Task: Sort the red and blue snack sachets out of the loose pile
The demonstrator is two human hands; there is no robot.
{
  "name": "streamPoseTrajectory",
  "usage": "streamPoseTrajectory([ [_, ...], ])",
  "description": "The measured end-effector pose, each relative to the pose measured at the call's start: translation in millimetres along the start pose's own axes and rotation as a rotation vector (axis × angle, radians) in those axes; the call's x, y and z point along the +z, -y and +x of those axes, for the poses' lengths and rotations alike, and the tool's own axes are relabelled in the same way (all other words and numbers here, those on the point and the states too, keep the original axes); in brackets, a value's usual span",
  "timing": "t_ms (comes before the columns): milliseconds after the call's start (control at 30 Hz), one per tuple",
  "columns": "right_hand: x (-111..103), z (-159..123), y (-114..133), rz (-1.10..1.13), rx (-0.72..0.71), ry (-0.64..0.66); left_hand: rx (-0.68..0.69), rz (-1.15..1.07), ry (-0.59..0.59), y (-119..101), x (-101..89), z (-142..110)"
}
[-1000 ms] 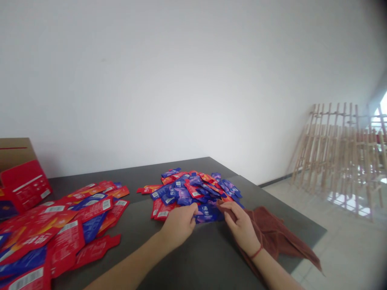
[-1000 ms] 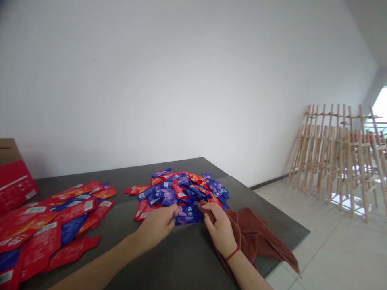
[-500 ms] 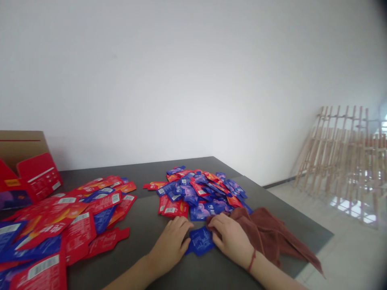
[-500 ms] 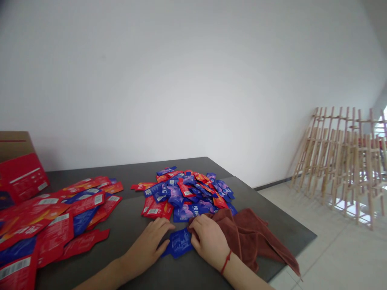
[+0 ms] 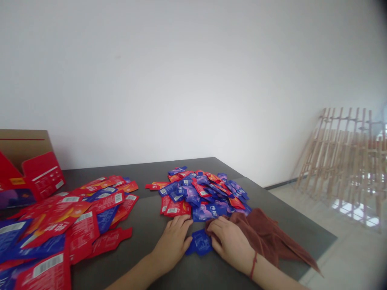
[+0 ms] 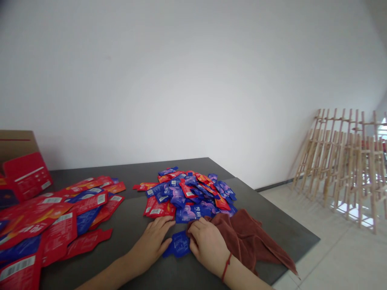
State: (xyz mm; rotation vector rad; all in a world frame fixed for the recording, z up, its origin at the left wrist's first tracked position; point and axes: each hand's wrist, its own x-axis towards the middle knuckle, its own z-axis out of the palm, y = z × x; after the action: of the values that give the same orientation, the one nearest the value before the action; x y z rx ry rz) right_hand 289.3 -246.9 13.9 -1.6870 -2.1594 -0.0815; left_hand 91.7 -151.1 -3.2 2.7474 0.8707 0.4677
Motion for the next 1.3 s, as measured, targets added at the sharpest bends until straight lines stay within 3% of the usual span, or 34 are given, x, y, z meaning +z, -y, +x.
streamPoseTrajectory([
  [100,8.4,5.1,10.3,-0.111,0.026,-0.001,0.004,-0.004,0.009,-0.7,-0.9,0.2],
  [267,27.2,8.5,41.5,-0.241,-0.183,0.066,0.002,0.026,0.008,0.4,0.9,0.4],
  [433,7.8,-10.1,25.1,-0.052,-0.318,0.120,0.011,0.034,-0.012,1.8,5.0,-0.2],
  [567,-3.3,-17.7,5.4,0.014,-0.267,0.093,0.013,0.029,-0.024,1.0,5.5,0.3],
  [767,17.8,-1.3,31.6,-0.045,-0.302,0.104,0.050,0.071,-0.004,1.9,5.5,1.4],
  [900,17.2,4.1,42.8,-0.040,-0.333,0.135,0.048,0.075,0.011,1.3,3.1,0.9],
  [1133,-4.7,-19.3,4.6,0.059,-0.292,0.086,0.026,0.102,0.045,-0.3,0.8,0.8],
  [1300,-4.3,-19.6,-14.1,0.076,-0.114,-0.045,0.016,0.139,0.060,-4.5,-1.9,2.8],
])
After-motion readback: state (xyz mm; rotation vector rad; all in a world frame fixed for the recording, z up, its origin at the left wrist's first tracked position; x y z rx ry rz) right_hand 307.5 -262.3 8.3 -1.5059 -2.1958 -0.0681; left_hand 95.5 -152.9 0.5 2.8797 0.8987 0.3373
